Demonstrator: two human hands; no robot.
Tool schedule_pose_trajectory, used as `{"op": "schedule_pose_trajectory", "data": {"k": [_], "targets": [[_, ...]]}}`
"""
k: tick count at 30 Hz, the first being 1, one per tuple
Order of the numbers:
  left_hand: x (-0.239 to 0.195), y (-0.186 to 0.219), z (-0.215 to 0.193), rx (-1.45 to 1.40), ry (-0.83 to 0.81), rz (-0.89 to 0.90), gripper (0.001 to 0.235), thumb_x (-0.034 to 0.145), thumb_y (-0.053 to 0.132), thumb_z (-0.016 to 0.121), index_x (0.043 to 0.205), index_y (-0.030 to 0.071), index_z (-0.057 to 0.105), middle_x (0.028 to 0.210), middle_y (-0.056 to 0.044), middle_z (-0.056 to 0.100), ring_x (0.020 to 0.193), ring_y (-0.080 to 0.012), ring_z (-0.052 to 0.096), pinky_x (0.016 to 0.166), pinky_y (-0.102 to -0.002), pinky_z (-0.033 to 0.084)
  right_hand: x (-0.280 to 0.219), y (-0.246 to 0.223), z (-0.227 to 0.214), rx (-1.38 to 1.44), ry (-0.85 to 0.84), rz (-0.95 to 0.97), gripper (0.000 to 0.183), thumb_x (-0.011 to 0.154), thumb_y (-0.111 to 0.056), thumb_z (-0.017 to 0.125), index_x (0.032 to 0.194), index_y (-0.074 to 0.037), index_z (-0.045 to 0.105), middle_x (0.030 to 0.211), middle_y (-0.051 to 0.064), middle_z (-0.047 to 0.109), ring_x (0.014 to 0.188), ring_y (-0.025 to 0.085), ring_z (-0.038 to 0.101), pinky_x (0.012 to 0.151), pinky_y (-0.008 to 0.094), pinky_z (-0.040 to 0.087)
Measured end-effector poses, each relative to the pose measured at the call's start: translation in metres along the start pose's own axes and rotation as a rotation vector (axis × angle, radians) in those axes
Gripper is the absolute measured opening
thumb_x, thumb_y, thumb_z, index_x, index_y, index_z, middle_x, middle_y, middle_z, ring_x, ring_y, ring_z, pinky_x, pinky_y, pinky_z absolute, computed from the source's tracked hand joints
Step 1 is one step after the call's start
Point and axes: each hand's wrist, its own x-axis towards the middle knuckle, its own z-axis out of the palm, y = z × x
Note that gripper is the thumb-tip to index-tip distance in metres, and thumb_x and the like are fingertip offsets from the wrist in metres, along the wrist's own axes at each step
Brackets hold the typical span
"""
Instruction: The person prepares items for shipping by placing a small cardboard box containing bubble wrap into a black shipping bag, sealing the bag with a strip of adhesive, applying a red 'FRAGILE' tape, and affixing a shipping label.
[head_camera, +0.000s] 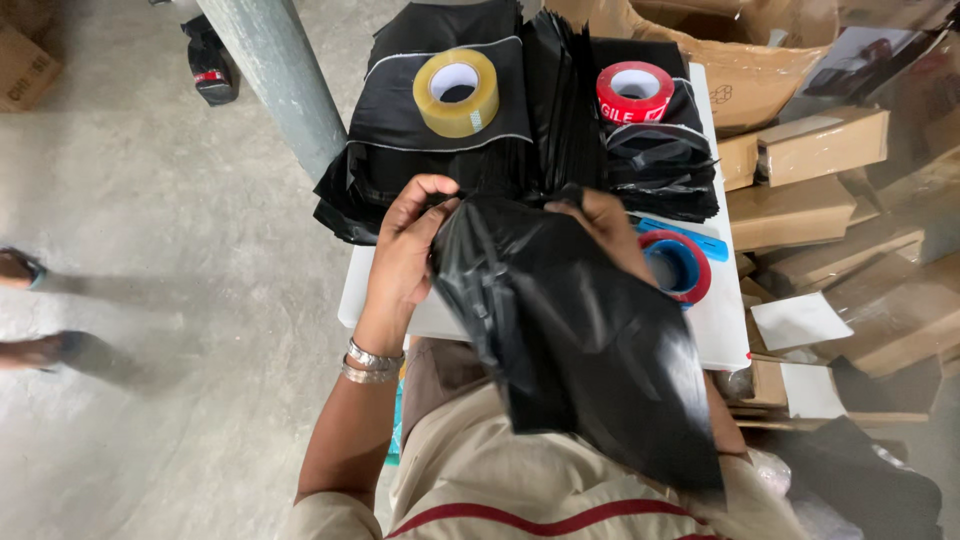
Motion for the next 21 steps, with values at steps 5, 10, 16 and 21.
{"op": "schedule_pose_trajectory", "data": {"k": [5, 10, 16, 21], "targets": [[0.000, -0.006, 0.003, 0.279, 0.018, 0.126, 0.011, 0.104, -0.001, 0.056, 0.108, 0.007, 0.063, 0.082, 0.006, 0.060, 0.055, 0.0024, 0.045, 0.041, -0.019, 0.034, -0.011, 0.039, 0.002, -0.280, 0.048, -0.095, 0.016, 0.106, -0.016, 0.069, 0.097, -0.003, 0.067, 0.082, 0.000, 0.053, 0.073, 0.009, 0.045, 0.062, 0.026, 0.034], [0.005, -0.023, -0.005, 0.413, 0.095, 0.189, 0.035, 0.089, -0.012, 0.047, 0.114, 0.007, 0.062, 0.086, 0.007, 0.064, 0.058, 0.0013, 0.050, 0.045, -0.018, 0.035, -0.006, 0.055, -0.009, -0.449, 0.102, -0.128, 0.014, 0.104, -0.016, 0.068, 0.100, -0.003, 0.067, 0.087, 0.002, 0.055, 0.078, 0.012, 0.047, 0.067, 0.028, 0.036], [0.012, -0.048, -0.030, 0.421, 0.001, 0.266, 0.018, 0.100, -0.008, 0.052, 0.112, 0.001, 0.061, 0.080, 0.002, 0.061, 0.059, -0.0028, 0.051, 0.049, -0.021, 0.041, -0.009, 0.065, -0.009, -0.601, 0.143, -0.156, 0.014, 0.101, -0.017, 0.068, 0.104, -0.004, 0.068, 0.093, 0.004, 0.058, 0.085, 0.016, 0.051, 0.072, 0.031, 0.039], [0.011, -0.075, -0.057, 0.567, 0.060, 0.287, 0.013, 0.105, -0.007, 0.054, 0.115, -0.001, 0.060, 0.084, -0.001, 0.059, 0.062, -0.0067, 0.049, 0.053, -0.023, 0.041, 0.005, 0.083, -0.007, -0.695, 0.161, -0.213, 0.016, 0.099, -0.017, 0.067, 0.107, -0.004, 0.069, 0.099, 0.006, 0.061, 0.090, 0.018, 0.054, 0.077, 0.033, 0.041]]}}
